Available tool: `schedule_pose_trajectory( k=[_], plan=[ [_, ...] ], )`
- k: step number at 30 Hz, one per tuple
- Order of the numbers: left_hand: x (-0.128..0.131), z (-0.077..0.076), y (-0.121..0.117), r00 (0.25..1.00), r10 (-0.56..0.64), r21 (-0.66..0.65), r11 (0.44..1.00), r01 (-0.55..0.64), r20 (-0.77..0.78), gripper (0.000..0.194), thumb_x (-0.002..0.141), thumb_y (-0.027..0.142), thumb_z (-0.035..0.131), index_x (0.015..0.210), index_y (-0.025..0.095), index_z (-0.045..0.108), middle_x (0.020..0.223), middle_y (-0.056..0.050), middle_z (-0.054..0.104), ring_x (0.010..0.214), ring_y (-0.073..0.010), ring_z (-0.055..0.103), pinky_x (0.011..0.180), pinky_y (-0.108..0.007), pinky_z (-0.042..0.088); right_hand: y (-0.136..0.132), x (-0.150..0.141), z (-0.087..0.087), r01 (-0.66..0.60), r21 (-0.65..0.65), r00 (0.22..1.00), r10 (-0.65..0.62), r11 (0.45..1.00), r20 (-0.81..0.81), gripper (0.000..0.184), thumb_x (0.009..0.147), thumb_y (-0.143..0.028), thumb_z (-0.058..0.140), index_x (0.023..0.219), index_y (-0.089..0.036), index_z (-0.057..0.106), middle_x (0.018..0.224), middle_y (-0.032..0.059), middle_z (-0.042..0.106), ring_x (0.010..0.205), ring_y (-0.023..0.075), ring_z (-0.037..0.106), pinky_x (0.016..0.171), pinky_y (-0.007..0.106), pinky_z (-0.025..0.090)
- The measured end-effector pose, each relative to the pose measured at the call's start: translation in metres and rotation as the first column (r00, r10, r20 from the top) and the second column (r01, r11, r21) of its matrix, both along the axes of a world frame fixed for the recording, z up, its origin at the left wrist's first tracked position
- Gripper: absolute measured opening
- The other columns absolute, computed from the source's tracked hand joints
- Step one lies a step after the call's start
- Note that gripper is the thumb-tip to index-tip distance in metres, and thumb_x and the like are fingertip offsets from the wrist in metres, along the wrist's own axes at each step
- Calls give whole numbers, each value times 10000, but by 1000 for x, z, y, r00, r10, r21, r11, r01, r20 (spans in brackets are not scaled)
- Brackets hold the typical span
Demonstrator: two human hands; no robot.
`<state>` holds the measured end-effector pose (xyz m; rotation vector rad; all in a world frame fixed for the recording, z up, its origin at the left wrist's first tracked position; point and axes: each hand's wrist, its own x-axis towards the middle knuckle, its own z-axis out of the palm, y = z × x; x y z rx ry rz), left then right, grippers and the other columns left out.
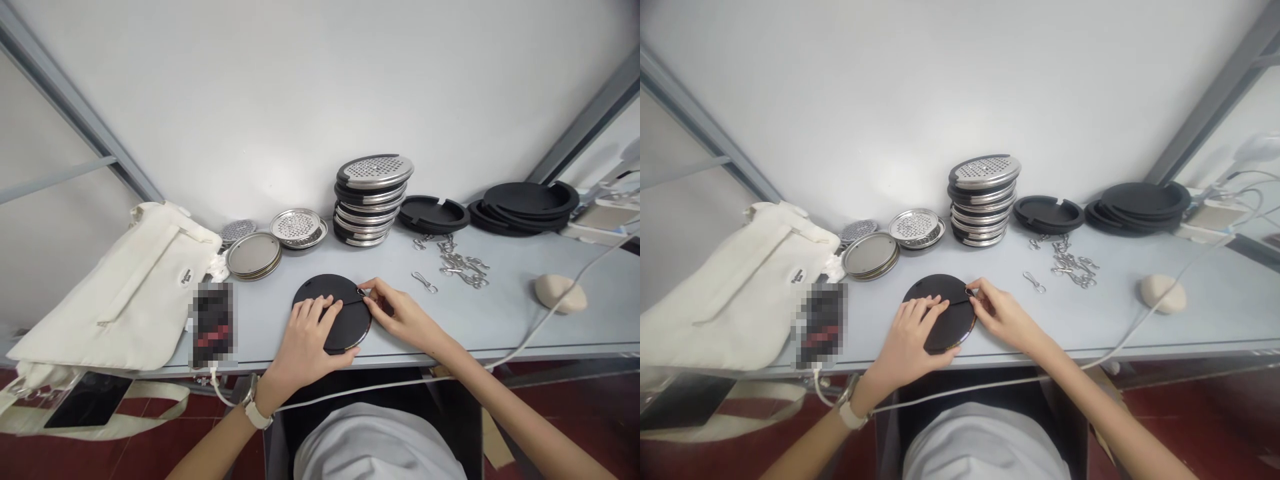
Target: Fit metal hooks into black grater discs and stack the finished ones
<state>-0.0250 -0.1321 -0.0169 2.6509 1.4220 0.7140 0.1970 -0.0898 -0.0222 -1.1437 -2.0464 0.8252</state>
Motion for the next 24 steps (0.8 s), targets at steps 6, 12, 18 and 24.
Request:
schedule_pose_trajectory(
  k=[6, 12, 18, 24],
  plan=[
    [0, 1, 0, 1000, 0, 21, 1000, 0, 8, 665, 764, 457, 704, 1335, 195, 486, 1286, -130, 554, 1134, -308, 510, 983, -477, 396, -1, 0, 3, -11, -16, 1000, 11, 1000, -1, 300, 994, -350, 377, 1223, -209, 510, 680, -24, 558, 570, 139, 525, 580, 247, 428],
    [0, 1, 0, 1000, -1, 22, 1000, 1, 12, 657, 772, 465, 698, 1332, 194, 489, 1281, -130, 555, 1137, -309, 511, 981, -480, 401, 0, 0, 3, -3, -4, 1000, 3, 1000, 12, 282, 997, -357, 374, 1193, -210, 513, 671, -32, 533, 572, 138, 524, 585, 243, 422],
    [-1, 0, -1, 1000, 0, 0, 1000, 0, 1, 670, 779, 472, 693, 1342, 175, 484, 1300, -128, 542, 1152, -309, 488, 998, -469, 384, -1, 0, 2, 7, 6, 1000, -7, 1000, 25, 236, 1003, -357, 365, 1102, -218, 527, 649, -38, 509, 565, 138, 478, 570, 237, 390],
    [0, 0, 0, 1000, -1, -5, 1000, 0, -5, 670, 776, 469, 696, 1340, 173, 487, 1303, -126, 542, 1155, -307, 483, 1001, -464, 377, 0, 0, 4, 31, 25, 999, -31, 999, 16, 199, 1000, -338, 371, 1124, -217, 470, 654, -43, 493, 582, 152, 501, 598, 256, 411]
  ],
)
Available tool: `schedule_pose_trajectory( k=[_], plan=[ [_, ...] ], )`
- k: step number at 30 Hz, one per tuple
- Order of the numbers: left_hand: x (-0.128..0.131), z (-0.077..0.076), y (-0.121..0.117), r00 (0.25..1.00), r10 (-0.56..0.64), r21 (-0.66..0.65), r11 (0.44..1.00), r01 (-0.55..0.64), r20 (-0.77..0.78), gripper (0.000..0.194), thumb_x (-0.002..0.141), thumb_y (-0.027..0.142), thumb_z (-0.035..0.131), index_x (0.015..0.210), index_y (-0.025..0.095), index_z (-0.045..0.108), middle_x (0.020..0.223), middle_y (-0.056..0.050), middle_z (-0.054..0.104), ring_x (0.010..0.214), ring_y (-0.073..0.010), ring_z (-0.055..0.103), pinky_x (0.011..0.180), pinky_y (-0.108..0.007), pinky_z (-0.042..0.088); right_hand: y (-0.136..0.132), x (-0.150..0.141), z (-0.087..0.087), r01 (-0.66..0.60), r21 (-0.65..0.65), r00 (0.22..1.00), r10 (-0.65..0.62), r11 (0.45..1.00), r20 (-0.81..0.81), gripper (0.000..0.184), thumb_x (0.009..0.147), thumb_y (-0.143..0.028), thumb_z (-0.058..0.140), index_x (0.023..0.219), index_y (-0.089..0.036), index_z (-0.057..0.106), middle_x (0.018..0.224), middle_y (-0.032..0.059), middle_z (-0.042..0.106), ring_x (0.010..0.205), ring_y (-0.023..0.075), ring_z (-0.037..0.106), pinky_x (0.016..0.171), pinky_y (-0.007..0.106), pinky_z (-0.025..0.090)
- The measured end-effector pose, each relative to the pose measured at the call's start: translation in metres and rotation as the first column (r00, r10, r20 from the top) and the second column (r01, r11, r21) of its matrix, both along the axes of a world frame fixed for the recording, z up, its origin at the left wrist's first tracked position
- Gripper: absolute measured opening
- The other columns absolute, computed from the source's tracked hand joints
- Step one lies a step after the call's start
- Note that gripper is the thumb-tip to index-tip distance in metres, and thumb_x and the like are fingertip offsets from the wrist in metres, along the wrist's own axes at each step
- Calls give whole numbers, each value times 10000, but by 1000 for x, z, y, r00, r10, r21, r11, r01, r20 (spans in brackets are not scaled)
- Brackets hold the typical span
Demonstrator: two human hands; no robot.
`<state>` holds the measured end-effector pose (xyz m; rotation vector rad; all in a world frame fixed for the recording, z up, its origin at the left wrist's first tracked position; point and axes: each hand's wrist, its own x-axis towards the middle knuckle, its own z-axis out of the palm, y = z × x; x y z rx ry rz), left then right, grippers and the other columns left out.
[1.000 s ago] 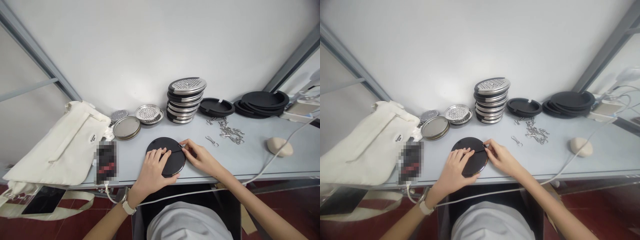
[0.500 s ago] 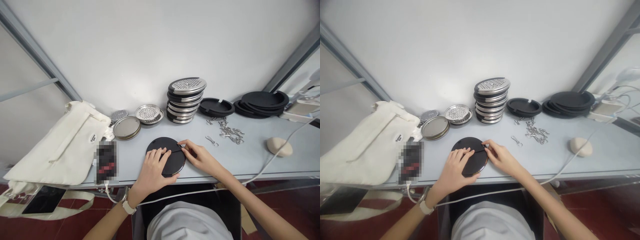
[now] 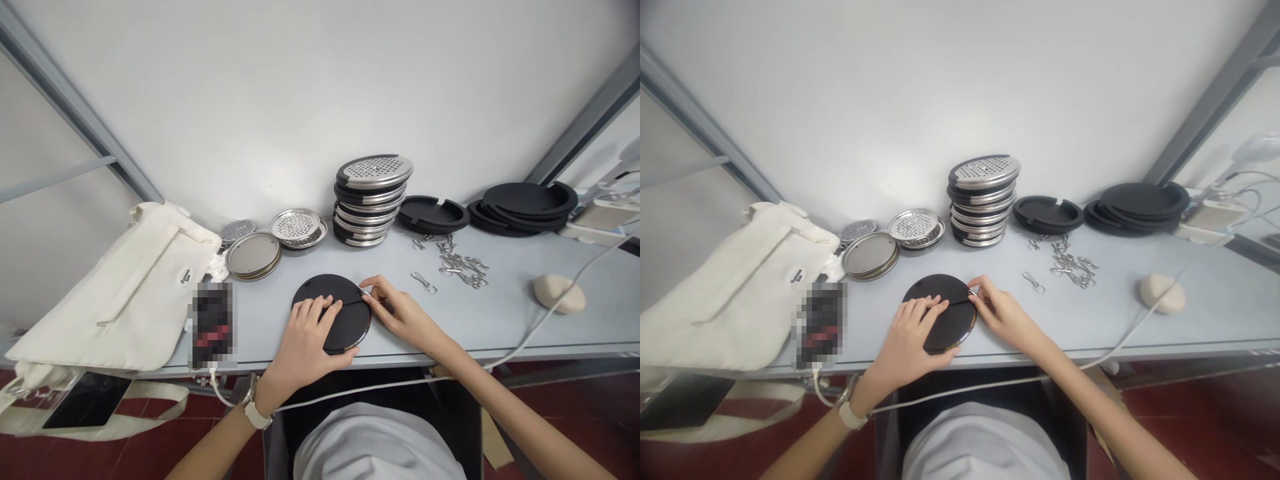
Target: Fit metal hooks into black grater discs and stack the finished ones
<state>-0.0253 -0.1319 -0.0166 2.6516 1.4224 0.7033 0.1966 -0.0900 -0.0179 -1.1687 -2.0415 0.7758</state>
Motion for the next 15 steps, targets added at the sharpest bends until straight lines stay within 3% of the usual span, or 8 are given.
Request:
schedule_pose_trajectory(
  k=[7, 15],
  plan=[
    [0, -1, 0, 1000, 1, 8, 1000, -1, 7, 676, 774, 470, 699, 1342, 171, 486, 1303, -128, 543, 1159, -309, 484, 1003, -464, 374, 1, 0, 1, 24, 60, 998, -21, 998, -57, 144, 990, -313, 425, 907, -222, 498, 772, 11, 579, 709, 165, 552, 687, 280, 453],
    [0, -1, 0, 1000, 2, 17, 1000, -2, 1, 665, 779, 479, 689, 1336, 174, 491, 1297, -124, 546, 1149, -308, 489, 1000, -467, 382, 4, 1, 0, 37, 163, 997, -24, 986, -79, 139, 968, -255, 486, 976, -203, 615, 916, 62, 621, 868, 196, 603, 800, 320, 488]
  ],
)
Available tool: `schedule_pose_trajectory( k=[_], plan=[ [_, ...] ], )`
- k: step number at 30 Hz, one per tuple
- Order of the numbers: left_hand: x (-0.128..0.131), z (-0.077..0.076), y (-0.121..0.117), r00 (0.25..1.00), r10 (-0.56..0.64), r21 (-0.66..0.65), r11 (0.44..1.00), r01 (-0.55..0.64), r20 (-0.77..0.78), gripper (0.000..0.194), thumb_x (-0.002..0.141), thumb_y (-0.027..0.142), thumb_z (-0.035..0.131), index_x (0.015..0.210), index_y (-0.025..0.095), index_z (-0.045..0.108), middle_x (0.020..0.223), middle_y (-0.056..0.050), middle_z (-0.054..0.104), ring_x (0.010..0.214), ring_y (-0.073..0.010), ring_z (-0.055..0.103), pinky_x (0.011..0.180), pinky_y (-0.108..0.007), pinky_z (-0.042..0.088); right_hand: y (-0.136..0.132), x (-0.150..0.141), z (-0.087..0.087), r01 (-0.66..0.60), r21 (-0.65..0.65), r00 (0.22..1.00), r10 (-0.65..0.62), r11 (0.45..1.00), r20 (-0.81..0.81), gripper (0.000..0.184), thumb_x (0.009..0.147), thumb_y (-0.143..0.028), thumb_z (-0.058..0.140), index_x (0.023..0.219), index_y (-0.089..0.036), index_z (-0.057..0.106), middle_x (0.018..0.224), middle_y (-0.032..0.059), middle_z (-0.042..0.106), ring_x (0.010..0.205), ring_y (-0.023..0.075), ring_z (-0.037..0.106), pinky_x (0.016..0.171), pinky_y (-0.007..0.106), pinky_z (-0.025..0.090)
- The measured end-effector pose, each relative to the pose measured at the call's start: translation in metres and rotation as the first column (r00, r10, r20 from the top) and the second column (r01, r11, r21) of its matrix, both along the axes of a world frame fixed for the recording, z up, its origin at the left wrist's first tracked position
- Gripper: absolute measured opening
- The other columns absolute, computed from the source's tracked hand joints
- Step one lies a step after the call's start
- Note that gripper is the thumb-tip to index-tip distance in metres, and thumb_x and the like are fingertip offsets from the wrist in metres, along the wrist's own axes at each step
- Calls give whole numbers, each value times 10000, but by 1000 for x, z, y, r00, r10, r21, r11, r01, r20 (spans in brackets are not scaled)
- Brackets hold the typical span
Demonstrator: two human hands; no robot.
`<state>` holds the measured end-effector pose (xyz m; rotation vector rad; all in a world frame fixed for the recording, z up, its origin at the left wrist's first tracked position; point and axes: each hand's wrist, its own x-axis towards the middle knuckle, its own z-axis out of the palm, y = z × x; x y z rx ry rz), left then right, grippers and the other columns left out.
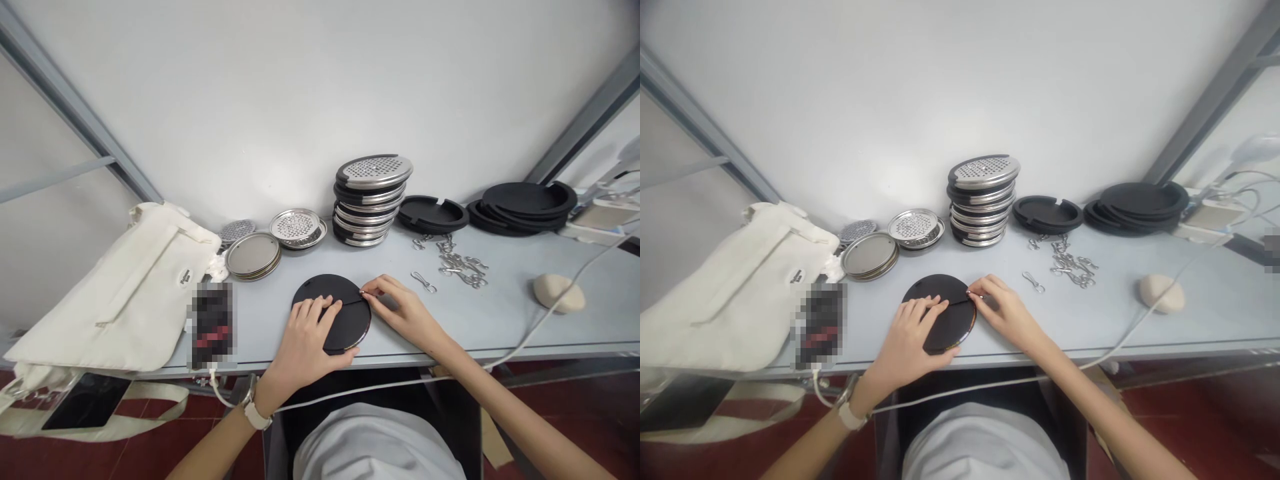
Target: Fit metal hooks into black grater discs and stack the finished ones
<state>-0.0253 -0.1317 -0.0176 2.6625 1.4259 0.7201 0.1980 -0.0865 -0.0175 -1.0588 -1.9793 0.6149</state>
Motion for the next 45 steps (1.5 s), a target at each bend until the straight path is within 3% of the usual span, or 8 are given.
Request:
schedule_pose_trajectory(
  k=[6, 15, 21, 25, 45],
  plan=[
    [0, -1, 0, 1000, 0, -6, 1000, 0, -5, 671, 771, 476, 696, 1331, 164, 497, 1301, -127, 545, 1150, -307, 484, 997, -460, 381, 1, 3, -2, 4, 7, 1000, -4, 1000, 7, 210, 968, -267, 494, 1045, -226, 685, 1001, 79, 664, 980, 226, 613, 889, 367, 485],
    [-1, -1, 0, 1000, -3, -18, 1000, 3, -7, 676, 779, 475, 692, 1342, 158, 493, 1304, -126, 541, 1162, -303, 476, 1006, -455, 372, 1, 2, -6, 68, -66, 997, -71, 995, -40, 302, 946, -301, 543, 1223, -201, 612, 874, 50, 674, 785, 185, 627, 737, 311, 501],
    [-1, -1, -1, 1000, 3, -9, 1000, -3, -8, 680, 771, 473, 701, 1339, 160, 495, 1305, -126, 543, 1155, -304, 480, 1000, -457, 377, 1, 0, -5, 69, -62, 997, -71, 996, -28, 205, 945, -297, 542, 1091, -208, 656, 895, 52, 666, 802, 182, 629, 725, 297, 498],
    [0, -1, 0, 1000, 1, -1, 1000, -1, -3, 667, 779, 480, 693, 1333, 162, 498, 1306, -125, 543, 1155, -301, 483, 1003, -454, 376, 0, -1, 0, 23, -55, 1000, -23, 998, 0, 234, 968, -267, 478, 1076, -207, 676, 951, 70, 664, 841, 189, 629, 757, 309, 495],
    [0, 0, -1, 1000, -6, -23, 1000, 6, 7, 666, 784, 470, 690, 1346, 180, 478, 1311, -128, 540, 1164, -311, 478, 1006, -474, 364, 0, 1, -3, -74, -225, 997, 72, 971, -16, 255, 977, -369, 440, 1137, -193, 532, 682, -32, 529, 602, 132, 506, 581, 247, 418]
  ],
)
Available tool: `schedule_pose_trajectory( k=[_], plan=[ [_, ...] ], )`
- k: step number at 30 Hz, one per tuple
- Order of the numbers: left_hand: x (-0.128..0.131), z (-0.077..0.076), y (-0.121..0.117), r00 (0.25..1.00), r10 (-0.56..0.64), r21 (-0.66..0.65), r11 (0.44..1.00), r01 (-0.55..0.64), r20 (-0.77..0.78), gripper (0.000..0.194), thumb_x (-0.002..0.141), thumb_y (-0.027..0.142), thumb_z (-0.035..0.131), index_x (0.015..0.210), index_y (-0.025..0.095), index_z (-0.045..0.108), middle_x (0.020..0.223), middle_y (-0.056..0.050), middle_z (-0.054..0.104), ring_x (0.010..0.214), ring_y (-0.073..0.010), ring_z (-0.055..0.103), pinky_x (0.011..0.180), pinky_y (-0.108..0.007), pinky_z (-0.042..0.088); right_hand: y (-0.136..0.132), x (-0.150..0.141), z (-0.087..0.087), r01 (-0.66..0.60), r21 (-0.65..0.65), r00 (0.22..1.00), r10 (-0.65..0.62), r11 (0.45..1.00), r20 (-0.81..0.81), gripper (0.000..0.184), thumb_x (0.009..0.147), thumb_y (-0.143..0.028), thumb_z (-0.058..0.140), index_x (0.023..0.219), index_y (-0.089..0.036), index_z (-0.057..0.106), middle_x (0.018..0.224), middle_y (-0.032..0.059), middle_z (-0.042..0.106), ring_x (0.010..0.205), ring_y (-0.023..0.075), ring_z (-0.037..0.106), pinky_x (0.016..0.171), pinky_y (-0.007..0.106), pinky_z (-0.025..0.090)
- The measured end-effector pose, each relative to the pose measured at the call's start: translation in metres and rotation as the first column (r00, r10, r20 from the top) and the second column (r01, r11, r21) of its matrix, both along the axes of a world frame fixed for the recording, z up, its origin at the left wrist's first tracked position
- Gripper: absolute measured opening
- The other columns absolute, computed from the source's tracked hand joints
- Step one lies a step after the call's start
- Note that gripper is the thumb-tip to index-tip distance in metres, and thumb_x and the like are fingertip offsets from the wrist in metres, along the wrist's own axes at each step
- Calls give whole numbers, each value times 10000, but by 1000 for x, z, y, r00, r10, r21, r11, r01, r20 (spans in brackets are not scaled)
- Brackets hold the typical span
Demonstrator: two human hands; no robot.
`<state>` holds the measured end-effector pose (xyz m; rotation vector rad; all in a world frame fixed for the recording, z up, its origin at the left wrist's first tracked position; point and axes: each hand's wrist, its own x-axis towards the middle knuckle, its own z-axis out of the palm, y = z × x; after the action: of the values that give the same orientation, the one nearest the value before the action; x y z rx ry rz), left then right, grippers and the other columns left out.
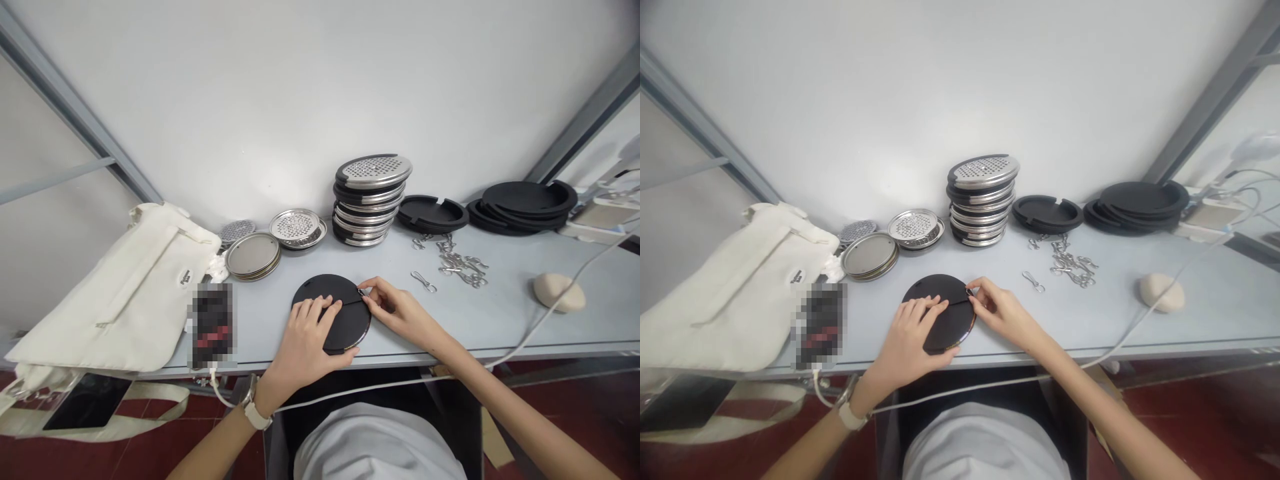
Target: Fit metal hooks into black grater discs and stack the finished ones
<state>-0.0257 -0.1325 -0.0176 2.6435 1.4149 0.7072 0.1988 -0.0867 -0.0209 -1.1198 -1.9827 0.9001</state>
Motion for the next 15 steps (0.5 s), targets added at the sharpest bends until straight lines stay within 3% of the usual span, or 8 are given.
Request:
schedule_pose_trajectory(
  k=[15],
  plan=[
    [0, 1, 0, 1000, 0, 8, 1000, 0, -6, 666, 781, 463, 695, 1341, 166, 490, 1293, -127, 545, 1145, -302, 479, 996, -464, 379, 0, 1, 0, -10, -32, 1000, 10, 999, -22, 297, 976, -427, 434, 1137, -186, 500, 598, -75, 417, 552, 121, 419, 555, 228, 353]
  ],
)
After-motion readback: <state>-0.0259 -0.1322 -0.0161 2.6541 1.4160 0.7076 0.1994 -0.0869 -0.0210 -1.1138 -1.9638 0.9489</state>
